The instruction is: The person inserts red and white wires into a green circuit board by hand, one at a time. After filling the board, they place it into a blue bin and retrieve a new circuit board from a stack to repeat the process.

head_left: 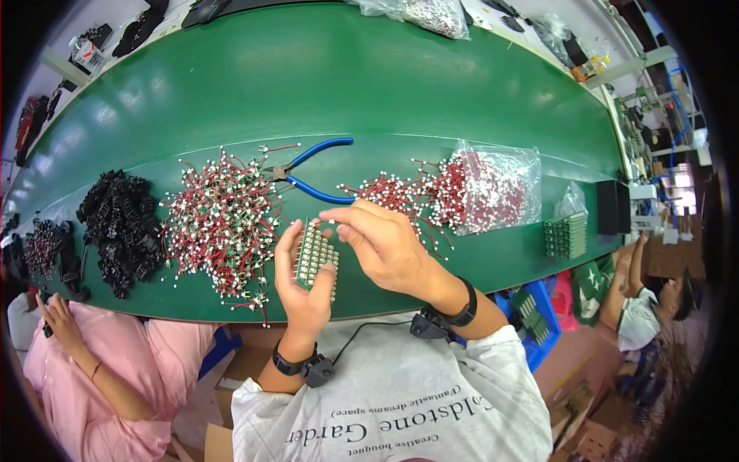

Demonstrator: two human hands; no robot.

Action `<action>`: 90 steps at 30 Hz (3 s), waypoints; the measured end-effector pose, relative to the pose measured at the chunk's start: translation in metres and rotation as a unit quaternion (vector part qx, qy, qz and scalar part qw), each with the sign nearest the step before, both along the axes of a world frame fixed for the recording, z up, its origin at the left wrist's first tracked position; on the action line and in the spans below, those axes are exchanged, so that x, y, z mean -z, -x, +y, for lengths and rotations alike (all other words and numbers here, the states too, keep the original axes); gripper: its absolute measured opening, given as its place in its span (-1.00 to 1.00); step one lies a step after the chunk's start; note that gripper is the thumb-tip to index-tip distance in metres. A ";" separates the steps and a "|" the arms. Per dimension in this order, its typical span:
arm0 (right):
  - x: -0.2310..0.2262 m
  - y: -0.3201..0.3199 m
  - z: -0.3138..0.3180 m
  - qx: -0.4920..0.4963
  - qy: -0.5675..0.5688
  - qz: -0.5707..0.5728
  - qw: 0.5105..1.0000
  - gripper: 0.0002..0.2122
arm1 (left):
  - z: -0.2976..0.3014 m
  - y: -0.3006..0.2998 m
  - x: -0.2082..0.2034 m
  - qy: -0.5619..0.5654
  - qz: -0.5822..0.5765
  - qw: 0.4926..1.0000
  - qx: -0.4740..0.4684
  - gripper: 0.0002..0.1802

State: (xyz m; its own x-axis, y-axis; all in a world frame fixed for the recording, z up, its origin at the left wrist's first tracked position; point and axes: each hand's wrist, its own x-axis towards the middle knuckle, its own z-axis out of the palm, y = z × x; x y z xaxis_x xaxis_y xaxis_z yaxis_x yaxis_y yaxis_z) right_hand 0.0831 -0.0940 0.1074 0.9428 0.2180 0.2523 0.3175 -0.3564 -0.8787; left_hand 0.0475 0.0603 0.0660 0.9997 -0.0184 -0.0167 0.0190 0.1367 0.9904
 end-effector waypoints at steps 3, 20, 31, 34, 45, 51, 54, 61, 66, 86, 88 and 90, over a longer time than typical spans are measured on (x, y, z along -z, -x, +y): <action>0.001 0.008 0.005 0.030 -0.027 0.043 0.998 -0.91 | -0.001 0.000 0.000 0.006 -0.013 1.000 -0.001 -0.26; 0.021 0.008 0.011 0.053 0.083 -0.078 0.992 -0.90 | -0.004 0.005 0.013 -0.074 -0.076 0.994 0.008 -0.26; 0.018 0.010 0.009 0.059 0.120 -0.081 0.988 -0.89 | -0.004 0.001 0.006 -0.177 -0.158 0.971 0.002 -0.30; 0.019 0.012 0.010 0.062 0.142 -0.106 0.982 -0.88 | -0.004 0.001 0.005 -0.196 -0.172 0.965 0.005 -0.31; 0.017 0.013 0.005 0.035 0.089 -0.091 0.991 -0.91 | 0.000 0.003 0.004 -0.172 -0.177 0.969 0.021 -0.24; 0.025 0.015 0.005 0.041 0.049 -0.071 0.995 -0.92 | 0.001 0.001 0.005 -0.167 -0.189 0.967 0.031 -0.24; 0.023 0.011 -0.001 0.035 0.063 -0.057 0.996 -0.92 | 0.005 0.002 0.009 -0.165 -0.167 0.971 0.051 -0.25; 0.050 -0.041 -0.048 0.102 0.205 -0.106 0.968 -0.90 | 0.021 -0.002 0.010 0.011 0.010 0.999 -0.050 -0.26; 0.064 -0.059 -0.028 0.071 0.288 -0.069 0.952 -0.95 | 0.018 0.002 0.012 -0.017 0.001 0.999 -0.038 -0.25; 0.042 -0.053 -0.050 0.078 -0.045 0.049 0.995 -0.83 | 0.011 -0.005 0.017 -0.004 0.002 1.000 -0.028 -0.28; 0.041 -0.051 -0.049 0.070 -0.056 0.066 0.994 -0.78 | 0.006 -0.008 0.015 0.001 -0.003 1.000 -0.023 -0.27; 0.042 -0.048 -0.046 0.068 -0.160 0.107 0.979 -0.80 | 0.001 -0.011 0.014 0.006 -0.006 1.000 -0.017 -0.28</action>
State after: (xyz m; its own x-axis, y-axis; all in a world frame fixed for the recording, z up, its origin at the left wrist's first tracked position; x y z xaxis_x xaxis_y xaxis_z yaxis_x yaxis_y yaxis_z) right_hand 0.1314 -0.1399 0.0655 0.9963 0.0291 0.0812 0.0833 -0.0787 -0.9934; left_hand 0.0590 0.0612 0.0518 0.9999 0.0150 -0.0043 0.0020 0.1496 0.9887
